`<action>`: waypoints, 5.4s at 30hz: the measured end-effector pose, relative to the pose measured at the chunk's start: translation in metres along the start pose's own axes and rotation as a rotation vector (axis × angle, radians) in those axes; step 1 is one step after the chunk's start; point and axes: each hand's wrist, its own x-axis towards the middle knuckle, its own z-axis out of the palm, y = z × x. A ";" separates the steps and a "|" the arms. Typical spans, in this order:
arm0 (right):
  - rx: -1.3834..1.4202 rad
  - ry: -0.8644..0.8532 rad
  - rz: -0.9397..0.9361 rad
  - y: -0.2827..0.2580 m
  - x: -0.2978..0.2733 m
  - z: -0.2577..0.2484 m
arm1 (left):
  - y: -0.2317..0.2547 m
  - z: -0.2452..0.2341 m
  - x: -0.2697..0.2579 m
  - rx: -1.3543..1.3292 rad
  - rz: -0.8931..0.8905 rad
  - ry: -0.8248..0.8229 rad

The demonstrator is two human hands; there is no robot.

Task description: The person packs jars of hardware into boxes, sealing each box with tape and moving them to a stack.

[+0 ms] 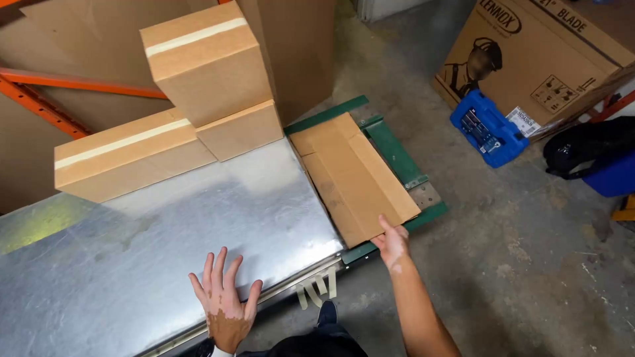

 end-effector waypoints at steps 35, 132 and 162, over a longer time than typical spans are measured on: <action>-1.009 0.257 -1.217 0.128 -0.225 0.161 | -0.287 -0.082 0.364 0.152 0.033 -0.550; -0.722 -0.221 -0.562 0.207 -0.314 0.275 | -0.410 -0.171 0.034 -1.005 -0.536 -0.637; -0.788 -0.266 -0.655 0.209 -0.307 0.269 | -0.394 -0.190 0.017 -0.942 -0.507 -0.504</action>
